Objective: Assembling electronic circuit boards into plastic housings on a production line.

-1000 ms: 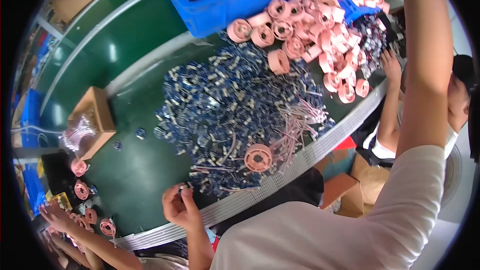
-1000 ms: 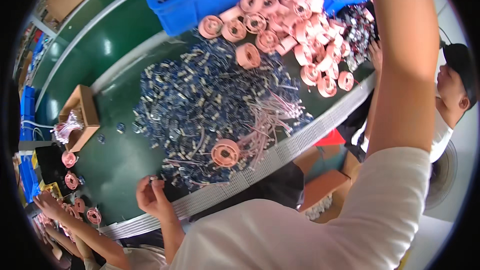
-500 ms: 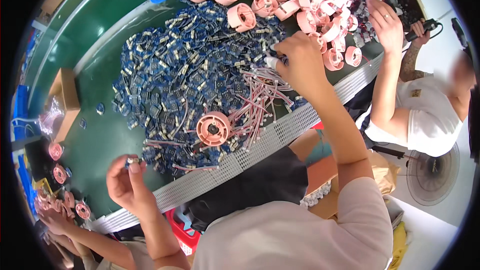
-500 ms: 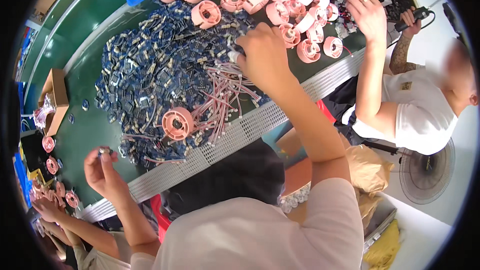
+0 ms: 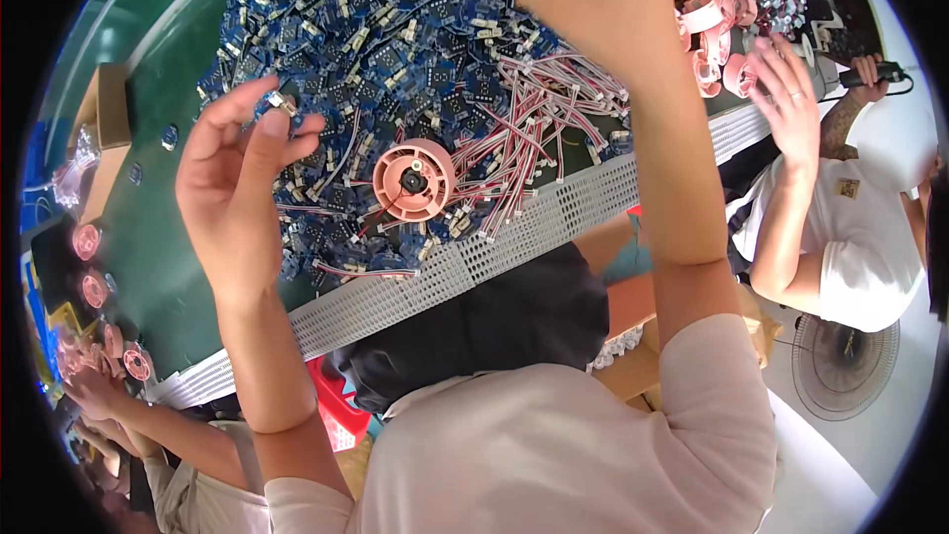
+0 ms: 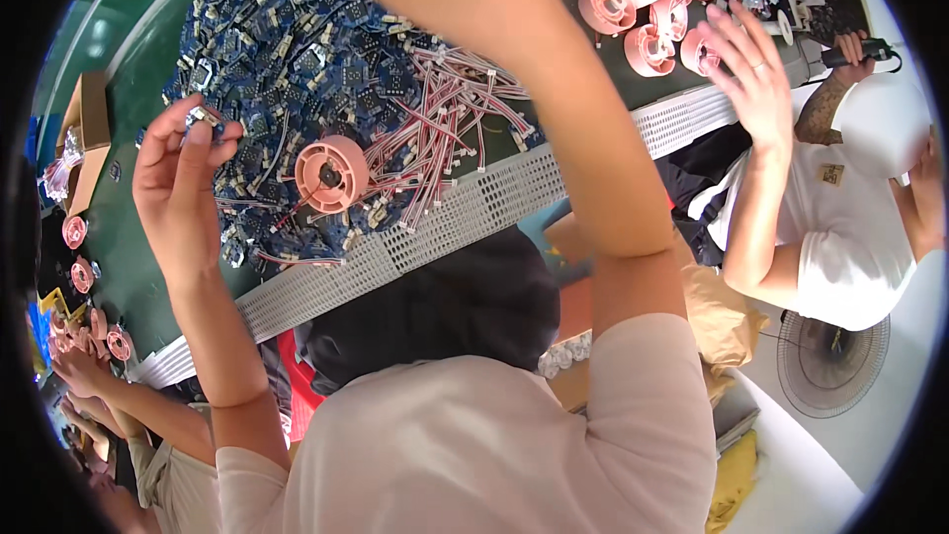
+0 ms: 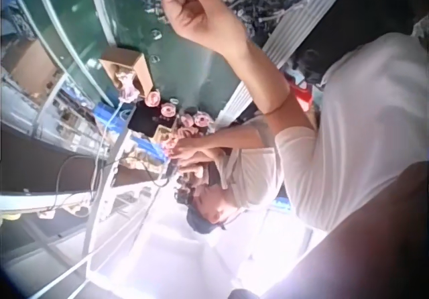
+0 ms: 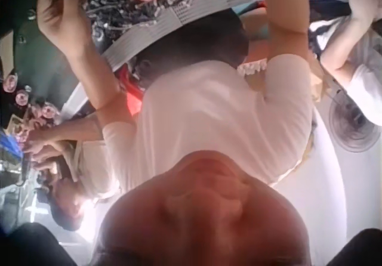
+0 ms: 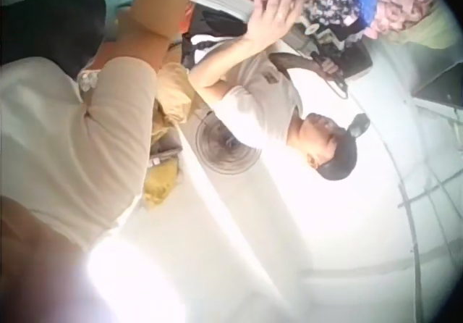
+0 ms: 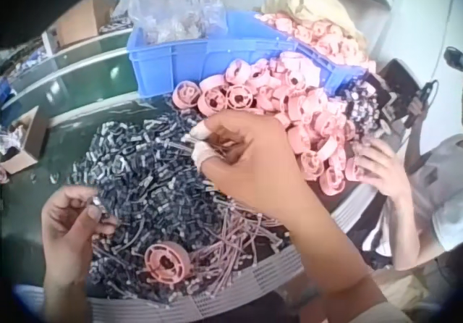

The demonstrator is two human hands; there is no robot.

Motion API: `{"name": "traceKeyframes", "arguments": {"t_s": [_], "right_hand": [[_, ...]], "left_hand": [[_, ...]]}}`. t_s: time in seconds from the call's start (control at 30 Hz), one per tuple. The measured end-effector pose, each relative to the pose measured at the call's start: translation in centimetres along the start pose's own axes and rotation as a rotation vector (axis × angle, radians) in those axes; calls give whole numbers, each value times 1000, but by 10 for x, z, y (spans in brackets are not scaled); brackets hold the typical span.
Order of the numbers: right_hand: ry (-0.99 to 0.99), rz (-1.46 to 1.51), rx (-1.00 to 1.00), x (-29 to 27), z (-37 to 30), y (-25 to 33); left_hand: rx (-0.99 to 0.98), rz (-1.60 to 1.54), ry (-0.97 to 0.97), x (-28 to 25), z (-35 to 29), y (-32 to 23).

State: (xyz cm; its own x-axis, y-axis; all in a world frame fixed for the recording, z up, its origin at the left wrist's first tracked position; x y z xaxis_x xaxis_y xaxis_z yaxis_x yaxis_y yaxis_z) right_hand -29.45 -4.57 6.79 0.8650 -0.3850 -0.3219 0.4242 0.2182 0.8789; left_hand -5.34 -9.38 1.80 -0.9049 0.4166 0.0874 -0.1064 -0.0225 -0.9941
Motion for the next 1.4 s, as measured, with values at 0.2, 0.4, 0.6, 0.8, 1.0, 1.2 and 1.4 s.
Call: {"name": "traceKeyframes", "arguments": {"t_s": [0.2, 0.4, 0.6, 0.8, 1.0, 1.2, 1.4], "right_hand": [[73, -97, -138, 24, -23, 5], [111, -32, -108, 35, -24, -15], [16, 386, 52, 21, -24, -3], [491, 312, 342, 48, -29, -4], [387, 139, -13, 69, -41, -12], [451, 86, -9, 73, -42, -7], [432, 94, 36, 75, -42, -6]], "left_hand": [[6, 51, 44, -2, -1, 15], [87, 159, 3, 4, -6, 14], [116, 175, -3, 4, -3, 18], [57, -118, 74, 6, -3, 20], [-37, -183, 119, 18, -11, 19], [-40, -198, 167, 16, -11, 21], [-25, -211, 177, 15, -8, 21]]}}
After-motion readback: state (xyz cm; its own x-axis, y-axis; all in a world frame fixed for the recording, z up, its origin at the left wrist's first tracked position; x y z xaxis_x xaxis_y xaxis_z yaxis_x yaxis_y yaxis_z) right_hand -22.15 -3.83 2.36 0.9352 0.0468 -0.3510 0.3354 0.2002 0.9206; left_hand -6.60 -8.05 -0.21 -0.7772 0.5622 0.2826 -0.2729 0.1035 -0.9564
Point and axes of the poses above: each hand's wrist, its own z-axis towards the middle knuckle, its own x-axis out of the palm, y = z × x, the point moved 4 cm from there along z, towards the middle knuckle
